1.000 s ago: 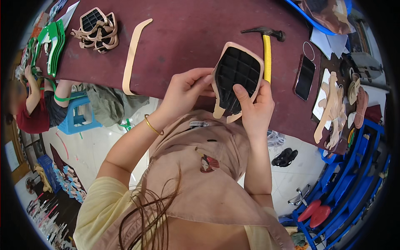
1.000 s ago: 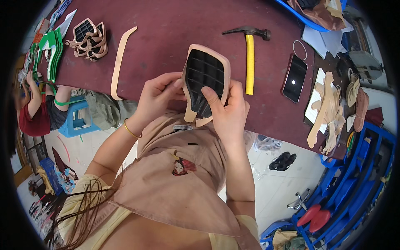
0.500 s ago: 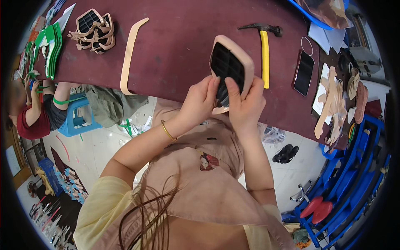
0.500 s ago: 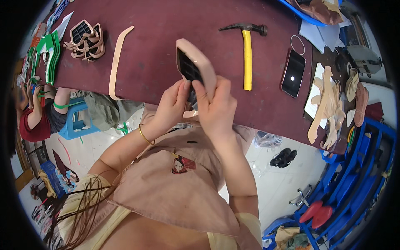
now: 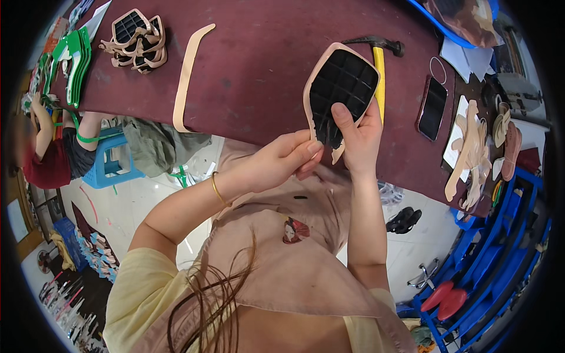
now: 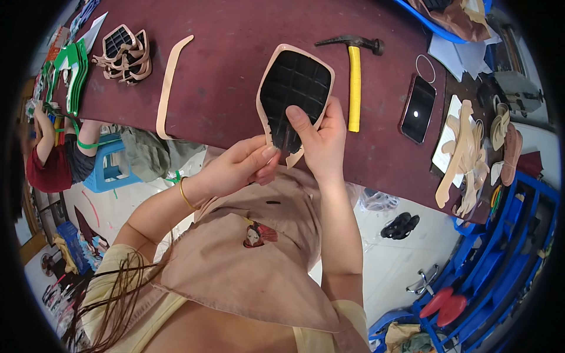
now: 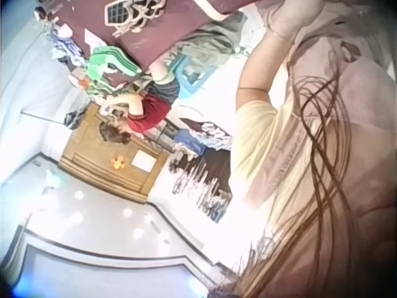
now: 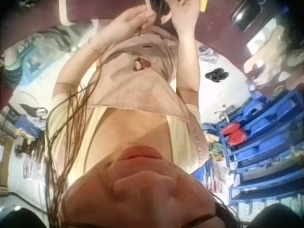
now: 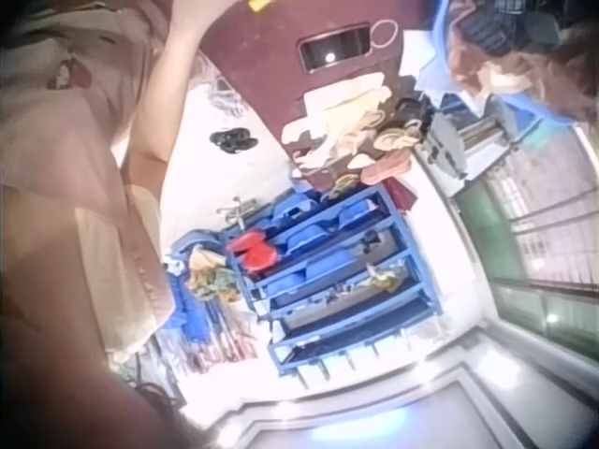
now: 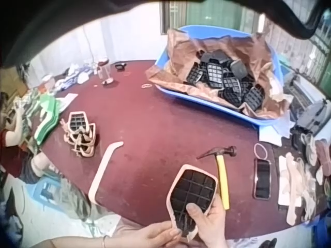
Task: Assembling shoe heel components by hand and using a hammer.
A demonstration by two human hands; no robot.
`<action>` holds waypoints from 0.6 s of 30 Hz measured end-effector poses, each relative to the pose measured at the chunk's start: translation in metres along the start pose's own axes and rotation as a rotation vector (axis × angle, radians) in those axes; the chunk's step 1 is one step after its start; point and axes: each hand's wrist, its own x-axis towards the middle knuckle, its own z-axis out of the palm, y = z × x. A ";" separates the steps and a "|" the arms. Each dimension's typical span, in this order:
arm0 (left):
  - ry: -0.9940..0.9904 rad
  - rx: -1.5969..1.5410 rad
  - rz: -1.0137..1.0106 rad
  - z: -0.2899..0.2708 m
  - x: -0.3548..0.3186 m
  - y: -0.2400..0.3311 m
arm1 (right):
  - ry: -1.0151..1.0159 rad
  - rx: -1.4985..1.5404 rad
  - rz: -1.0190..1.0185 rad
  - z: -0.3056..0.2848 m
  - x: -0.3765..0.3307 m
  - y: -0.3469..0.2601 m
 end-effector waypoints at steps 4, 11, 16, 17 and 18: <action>0.021 0.398 -0.061 -0.020 -0.004 0.009 | -0.051 0.130 0.093 0.002 0.001 0.004; 0.294 -0.154 0.388 -0.016 0.024 0.013 | -0.149 0.219 0.303 0.015 -0.013 0.012; 0.482 0.078 0.530 -0.017 0.028 0.001 | -0.133 0.339 0.432 0.012 -0.018 0.000; 0.530 0.144 0.556 -0.015 0.029 0.001 | -0.159 0.103 0.317 0.010 -0.019 0.006; 0.541 0.113 0.543 -0.017 0.033 -0.010 | -0.138 -0.114 0.200 0.005 -0.022 0.014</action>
